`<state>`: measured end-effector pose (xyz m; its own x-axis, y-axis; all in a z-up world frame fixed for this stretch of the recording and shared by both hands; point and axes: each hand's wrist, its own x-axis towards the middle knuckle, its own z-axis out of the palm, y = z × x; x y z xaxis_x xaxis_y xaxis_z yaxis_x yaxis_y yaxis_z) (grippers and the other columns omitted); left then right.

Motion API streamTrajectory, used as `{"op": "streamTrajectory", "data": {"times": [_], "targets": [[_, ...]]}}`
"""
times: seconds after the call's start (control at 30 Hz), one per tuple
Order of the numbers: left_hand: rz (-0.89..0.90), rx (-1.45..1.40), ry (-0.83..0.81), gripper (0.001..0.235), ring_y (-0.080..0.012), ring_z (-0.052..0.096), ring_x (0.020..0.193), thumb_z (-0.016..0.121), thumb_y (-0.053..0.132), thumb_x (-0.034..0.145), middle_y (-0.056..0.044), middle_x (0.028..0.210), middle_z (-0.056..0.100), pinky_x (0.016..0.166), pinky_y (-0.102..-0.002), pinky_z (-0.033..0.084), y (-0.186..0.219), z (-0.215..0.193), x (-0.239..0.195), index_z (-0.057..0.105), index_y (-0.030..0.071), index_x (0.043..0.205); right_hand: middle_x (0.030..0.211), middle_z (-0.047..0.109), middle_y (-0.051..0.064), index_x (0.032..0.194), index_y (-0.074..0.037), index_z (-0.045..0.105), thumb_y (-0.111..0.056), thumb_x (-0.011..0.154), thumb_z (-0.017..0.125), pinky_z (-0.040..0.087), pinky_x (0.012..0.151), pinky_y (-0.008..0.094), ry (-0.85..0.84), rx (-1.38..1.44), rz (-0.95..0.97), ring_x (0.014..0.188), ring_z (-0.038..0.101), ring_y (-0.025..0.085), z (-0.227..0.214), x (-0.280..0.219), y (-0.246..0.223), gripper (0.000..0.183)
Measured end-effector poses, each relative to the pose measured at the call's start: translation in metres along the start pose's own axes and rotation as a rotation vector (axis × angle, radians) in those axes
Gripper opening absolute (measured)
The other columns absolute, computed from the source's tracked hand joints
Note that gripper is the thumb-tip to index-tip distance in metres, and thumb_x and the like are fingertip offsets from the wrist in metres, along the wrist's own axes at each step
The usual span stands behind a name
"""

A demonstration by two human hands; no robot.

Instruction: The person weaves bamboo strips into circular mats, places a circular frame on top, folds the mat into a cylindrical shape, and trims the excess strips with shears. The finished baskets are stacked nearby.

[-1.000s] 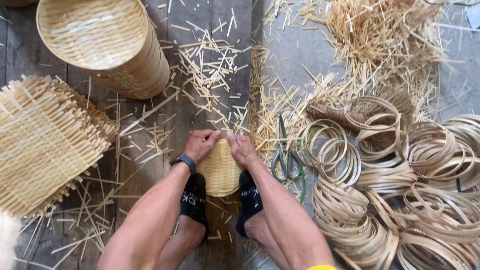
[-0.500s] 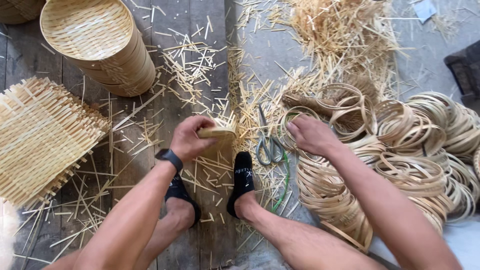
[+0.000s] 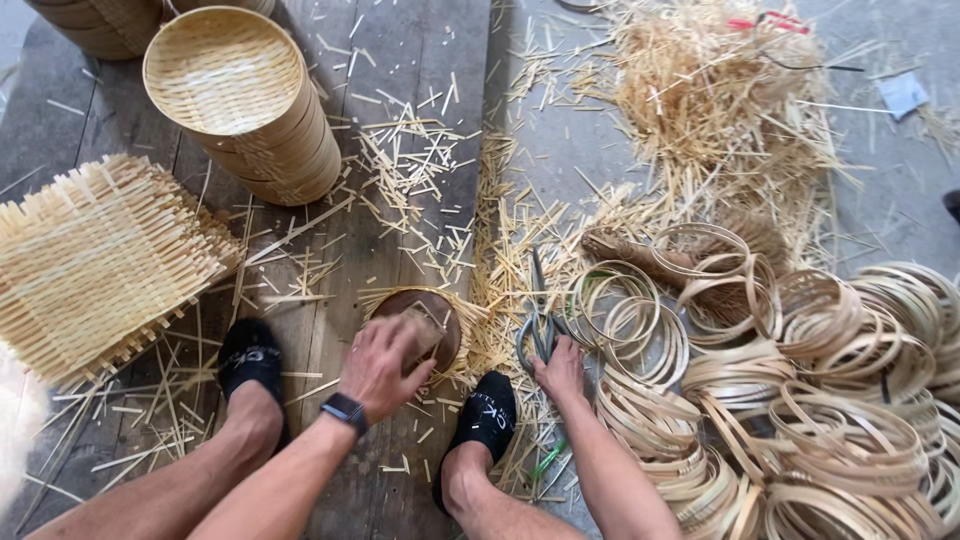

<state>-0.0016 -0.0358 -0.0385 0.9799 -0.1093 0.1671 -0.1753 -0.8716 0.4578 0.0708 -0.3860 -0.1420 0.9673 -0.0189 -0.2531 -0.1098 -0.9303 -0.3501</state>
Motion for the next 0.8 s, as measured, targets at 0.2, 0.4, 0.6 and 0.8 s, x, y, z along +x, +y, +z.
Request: {"op": "streamTrajectory", "data": {"times": [0.2, 0.4, 0.6, 0.8], "targets": [[-0.399, 0.003, -0.239, 0.106, -0.0314, 0.053, 0.115, 0.088, 0.048, 0.070, -0.014, 0.123, 0.055, 0.099, -0.049, 0.047, 0.013, 0.016, 0.039, 0.033, 0.013, 0.154, 0.101, 0.072, 0.014, 0.119, -0.001, 0.057, -0.017, 0.073, 0.082, 0.058, 0.086, 0.037, -0.363, 0.184, 0.381, 0.091, 0.072, 0.025, -0.008, 0.024, -0.010, 0.055], [-0.059, -0.139, -0.064, 0.103, -0.0316, 0.054, 0.112, 0.093, 0.038, 0.064, -0.015, 0.124, 0.057, 0.094, -0.049, 0.048, -0.008, 0.009, 0.047, 0.038, 0.013, 0.148, 0.089, 0.066, 0.013, 0.100, -0.003, 0.060, -0.026, 0.065, 0.087, 0.057, 0.078, 0.043, -0.441, 0.361, 0.264, 0.082, 0.066, 0.026, -0.044, 0.001, -0.033, 0.050], [0.202, 0.428, -0.236, 0.108, -0.0263, 0.043, 0.127, 0.091, 0.025, 0.060, -0.008, 0.135, 0.045, 0.110, -0.050, 0.038, -0.012, -0.005, 0.056, 0.032, 0.027, 0.150, 0.090, 0.057, 0.012, 0.097, 0.000, 0.059, -0.064, 0.081, 0.073, 0.050, 0.078, 0.046, -0.278, -0.043, -0.077, 0.087, 0.056, 0.025, -0.066, -0.026, -0.068, 0.067], [-0.451, -0.128, 0.061, 0.131, -0.0440, 0.034, 0.131, 0.094, 0.041, 0.059, -0.027, 0.143, 0.031, 0.113, -0.058, 0.030, 0.031, 0.018, 0.039, 0.013, 0.003, 0.154, 0.090, 0.056, 0.015, 0.099, 0.001, 0.058, -0.058, 0.084, 0.067, 0.049, 0.074, 0.039, -0.021, -0.363, -0.463, 0.083, 0.054, 0.026, -0.034, -0.001, -0.092, 0.062]]}}
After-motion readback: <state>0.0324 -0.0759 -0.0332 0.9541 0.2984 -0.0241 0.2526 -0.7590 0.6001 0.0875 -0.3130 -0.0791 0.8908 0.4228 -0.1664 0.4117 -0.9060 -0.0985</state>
